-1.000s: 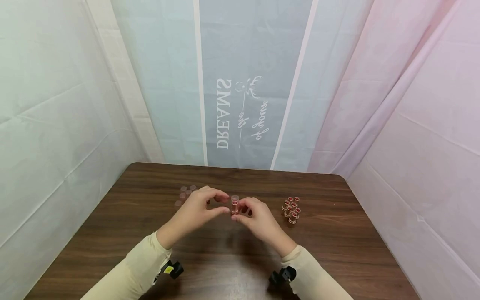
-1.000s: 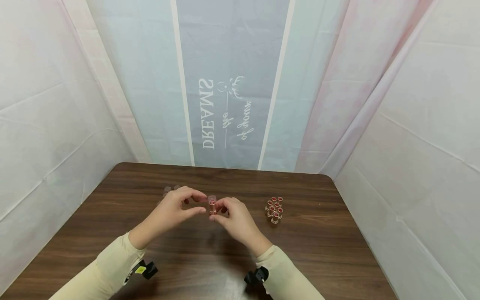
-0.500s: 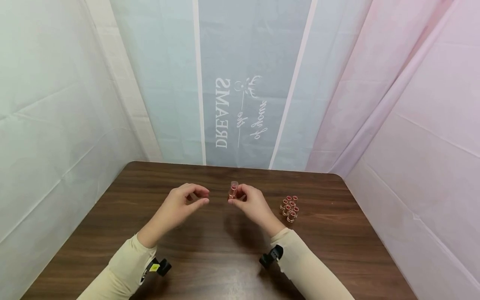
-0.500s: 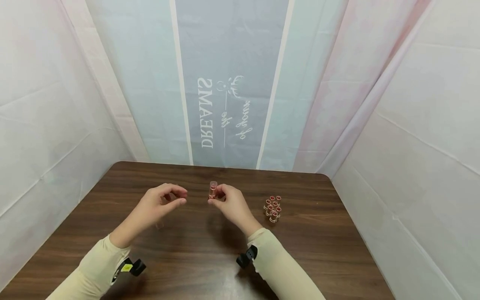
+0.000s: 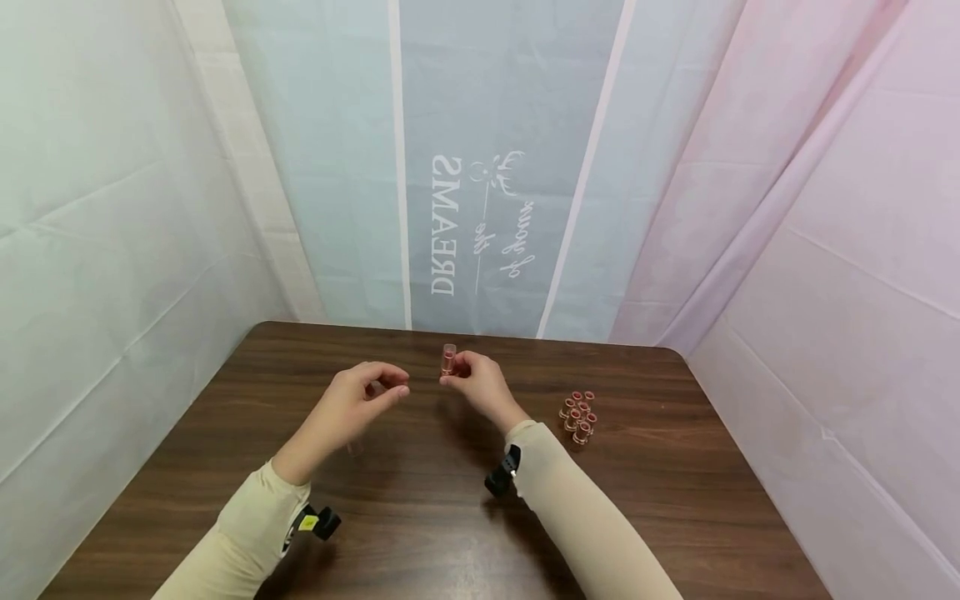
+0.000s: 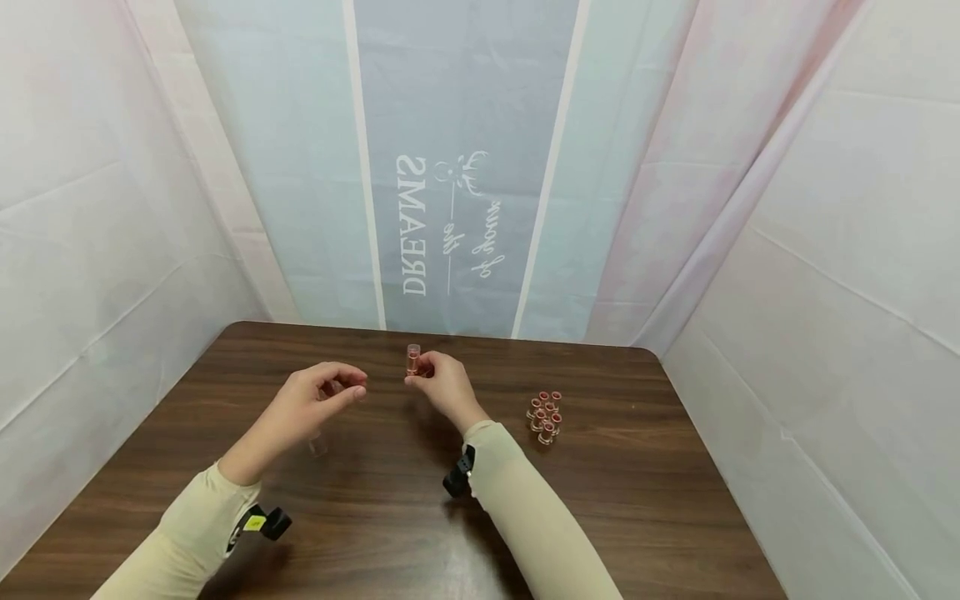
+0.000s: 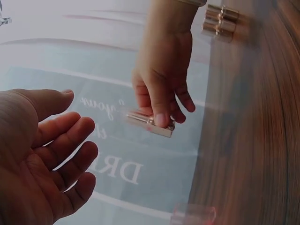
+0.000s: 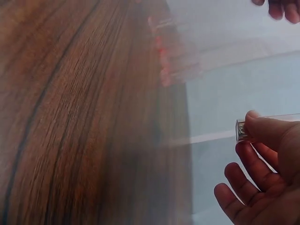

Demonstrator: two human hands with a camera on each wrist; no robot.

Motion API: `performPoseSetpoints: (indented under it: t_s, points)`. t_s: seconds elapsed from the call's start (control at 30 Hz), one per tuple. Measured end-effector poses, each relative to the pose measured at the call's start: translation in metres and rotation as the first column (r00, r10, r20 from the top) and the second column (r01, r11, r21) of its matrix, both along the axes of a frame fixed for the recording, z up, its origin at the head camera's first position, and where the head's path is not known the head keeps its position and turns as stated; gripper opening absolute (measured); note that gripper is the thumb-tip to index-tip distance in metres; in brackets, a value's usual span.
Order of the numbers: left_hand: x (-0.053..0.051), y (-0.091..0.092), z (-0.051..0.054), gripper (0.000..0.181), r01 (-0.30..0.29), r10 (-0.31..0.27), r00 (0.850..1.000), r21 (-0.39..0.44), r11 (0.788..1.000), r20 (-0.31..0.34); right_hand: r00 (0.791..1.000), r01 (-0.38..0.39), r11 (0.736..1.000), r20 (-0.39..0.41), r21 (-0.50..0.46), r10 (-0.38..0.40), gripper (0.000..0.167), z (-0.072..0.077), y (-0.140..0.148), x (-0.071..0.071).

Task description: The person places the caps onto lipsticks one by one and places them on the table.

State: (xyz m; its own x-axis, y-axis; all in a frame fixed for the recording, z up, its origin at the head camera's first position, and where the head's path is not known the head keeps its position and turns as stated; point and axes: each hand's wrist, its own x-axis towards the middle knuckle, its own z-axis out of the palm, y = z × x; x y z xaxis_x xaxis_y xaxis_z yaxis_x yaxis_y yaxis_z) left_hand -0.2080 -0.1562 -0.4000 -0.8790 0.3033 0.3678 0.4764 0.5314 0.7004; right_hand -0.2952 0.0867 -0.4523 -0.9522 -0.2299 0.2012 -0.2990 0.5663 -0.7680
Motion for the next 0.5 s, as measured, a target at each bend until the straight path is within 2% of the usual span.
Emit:
performPoseSetpoints:
  t_s: [0.13, 0.3, 0.5]
  points:
    - [-0.007, -0.010, -0.005, 0.022, -0.032, 0.033, 0.999, -0.022, 0.999, 0.014, 0.999, 0.029, 0.999, 0.027, 0.032, -0.030, 0.019, -0.010, -0.009, -0.012]
    - [-0.013, -0.025, -0.007, 0.020, -0.095, 0.096, 0.995, -0.019, 0.995, 0.039, 0.997, 0.052, 0.996, 0.056, 0.073, -0.056, 0.020, -0.022, -0.014, -0.022]
    - [-0.015, -0.035, -0.008, 0.021, -0.125, 0.126, 0.992, -0.021, 0.992, 0.021, 0.991, 0.089, 0.989, 0.091, 0.119, -0.100, 0.019, -0.036, -0.020, -0.031]
